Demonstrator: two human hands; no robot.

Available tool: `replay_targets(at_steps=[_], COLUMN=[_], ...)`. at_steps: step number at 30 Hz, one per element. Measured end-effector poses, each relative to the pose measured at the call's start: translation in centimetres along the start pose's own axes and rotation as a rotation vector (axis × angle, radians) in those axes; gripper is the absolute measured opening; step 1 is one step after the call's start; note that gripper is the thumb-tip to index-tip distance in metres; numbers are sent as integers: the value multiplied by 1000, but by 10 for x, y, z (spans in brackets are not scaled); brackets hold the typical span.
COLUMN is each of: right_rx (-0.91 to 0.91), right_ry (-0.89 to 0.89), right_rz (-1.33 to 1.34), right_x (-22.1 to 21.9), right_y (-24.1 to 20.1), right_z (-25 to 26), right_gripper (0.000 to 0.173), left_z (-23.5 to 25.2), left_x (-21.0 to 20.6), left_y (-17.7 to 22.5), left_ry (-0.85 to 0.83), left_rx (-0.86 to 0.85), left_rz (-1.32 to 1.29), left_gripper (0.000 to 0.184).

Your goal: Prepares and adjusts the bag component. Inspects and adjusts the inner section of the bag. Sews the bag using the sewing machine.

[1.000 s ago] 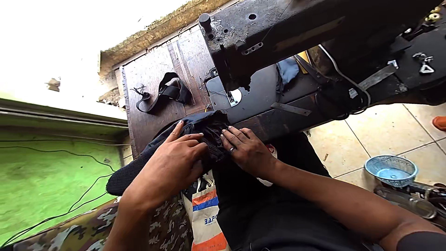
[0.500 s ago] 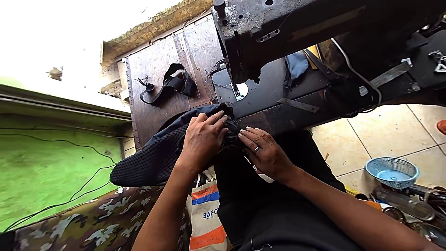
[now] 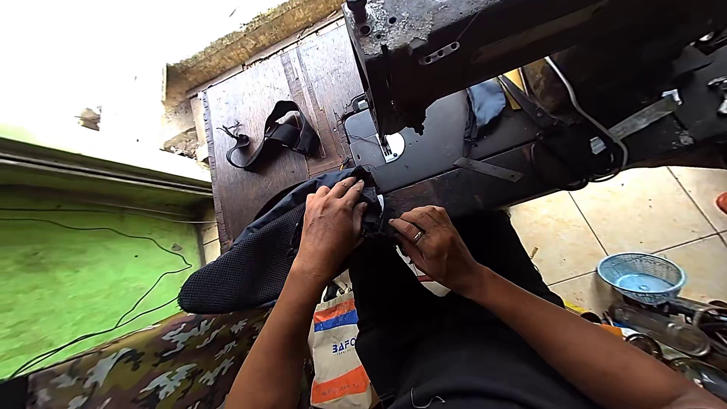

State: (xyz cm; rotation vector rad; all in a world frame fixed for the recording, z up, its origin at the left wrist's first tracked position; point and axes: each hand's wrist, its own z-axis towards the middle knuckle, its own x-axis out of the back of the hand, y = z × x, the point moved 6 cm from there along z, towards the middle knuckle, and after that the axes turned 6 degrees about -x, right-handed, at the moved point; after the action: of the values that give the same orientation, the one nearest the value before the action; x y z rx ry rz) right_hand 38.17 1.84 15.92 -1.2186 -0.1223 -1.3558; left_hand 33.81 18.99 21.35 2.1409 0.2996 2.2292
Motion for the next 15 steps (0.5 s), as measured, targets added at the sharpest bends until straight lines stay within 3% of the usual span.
replay_targets(at_steps=[15], right_rx=[163], right_ry=[-109], right_rz=[38], right_x=[-3], right_y=[-1], right_z=[37], right_gripper=[31], left_z=[2], left_x=[-1], left_y=[-1], left_ry=[47], left_rx=[34], left_rz=[-4], left_gripper=[34])
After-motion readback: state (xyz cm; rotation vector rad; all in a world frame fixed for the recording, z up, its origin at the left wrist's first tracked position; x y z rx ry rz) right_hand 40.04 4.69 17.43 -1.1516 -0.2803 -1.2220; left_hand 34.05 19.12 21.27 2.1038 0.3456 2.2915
